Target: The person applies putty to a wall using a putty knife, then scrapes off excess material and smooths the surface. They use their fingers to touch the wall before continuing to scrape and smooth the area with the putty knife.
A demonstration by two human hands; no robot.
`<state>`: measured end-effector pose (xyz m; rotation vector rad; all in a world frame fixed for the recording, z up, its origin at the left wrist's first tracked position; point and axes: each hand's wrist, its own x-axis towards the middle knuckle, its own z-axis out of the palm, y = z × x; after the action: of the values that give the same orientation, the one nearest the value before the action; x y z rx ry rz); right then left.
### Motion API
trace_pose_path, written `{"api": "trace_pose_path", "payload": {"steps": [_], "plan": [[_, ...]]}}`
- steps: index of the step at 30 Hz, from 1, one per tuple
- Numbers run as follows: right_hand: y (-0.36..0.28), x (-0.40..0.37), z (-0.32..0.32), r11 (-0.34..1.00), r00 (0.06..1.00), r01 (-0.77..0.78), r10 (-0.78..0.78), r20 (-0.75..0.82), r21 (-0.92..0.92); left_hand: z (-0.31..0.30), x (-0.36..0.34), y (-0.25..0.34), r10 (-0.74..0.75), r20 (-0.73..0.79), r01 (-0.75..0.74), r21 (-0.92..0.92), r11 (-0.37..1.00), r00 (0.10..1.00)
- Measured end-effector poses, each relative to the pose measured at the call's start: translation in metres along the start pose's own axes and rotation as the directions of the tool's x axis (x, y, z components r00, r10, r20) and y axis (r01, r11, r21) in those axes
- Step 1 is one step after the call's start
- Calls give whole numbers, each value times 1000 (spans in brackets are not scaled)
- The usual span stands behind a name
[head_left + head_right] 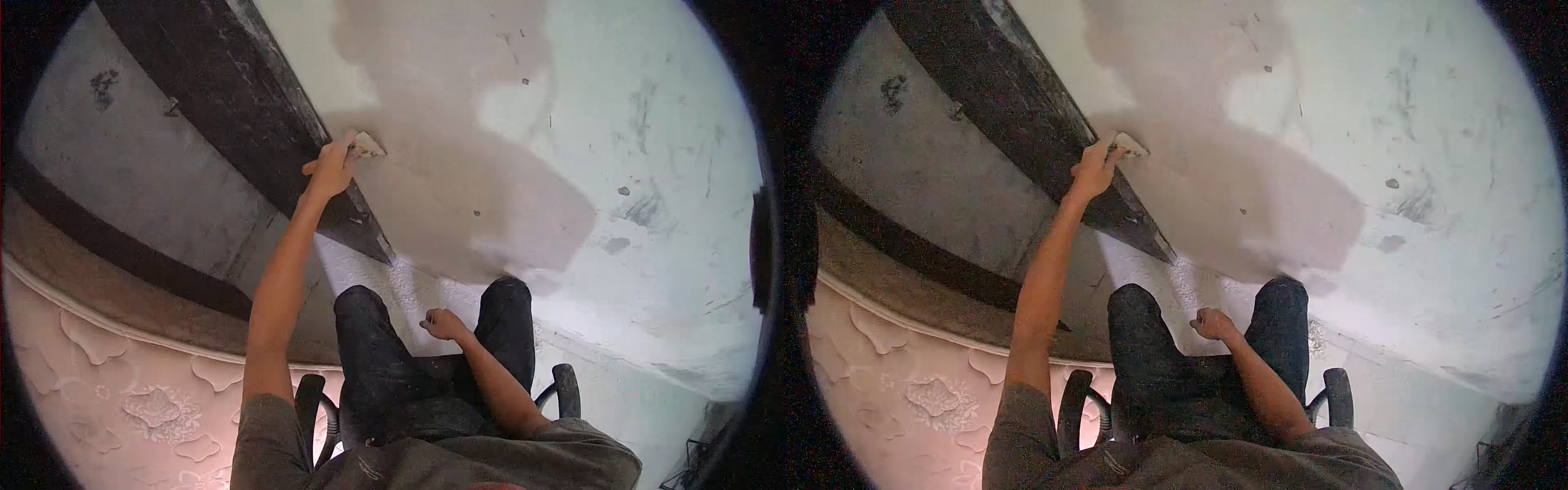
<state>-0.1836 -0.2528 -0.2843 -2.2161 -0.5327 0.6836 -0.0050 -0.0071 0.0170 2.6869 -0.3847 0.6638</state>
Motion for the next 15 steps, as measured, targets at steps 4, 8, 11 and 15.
{"api": "trace_pose_path", "payload": {"steps": [4, 8, 11, 15], "plan": [[-3, -1, -2, 1000, 1000, -9, 9, 11, 13, 18, 3, -22, 24, 19, -20, -168, 986, 1000], [-2, 0, 2, 1000, 1000, -3, 3, 7, -5, 17, 6, -23, 74, 30, -67, -195, 978, 997], [-1, 1, 6, 1000, 1000, 18, -18, 7, -19, 12, 10, -21, 138, 0, -135, -226, 965, 990], [-1, 0, 4, 999, 999, 35, -35, 3, -16, 6, 15, -21, 228, 41, -217, -175, 960, 973]]}}
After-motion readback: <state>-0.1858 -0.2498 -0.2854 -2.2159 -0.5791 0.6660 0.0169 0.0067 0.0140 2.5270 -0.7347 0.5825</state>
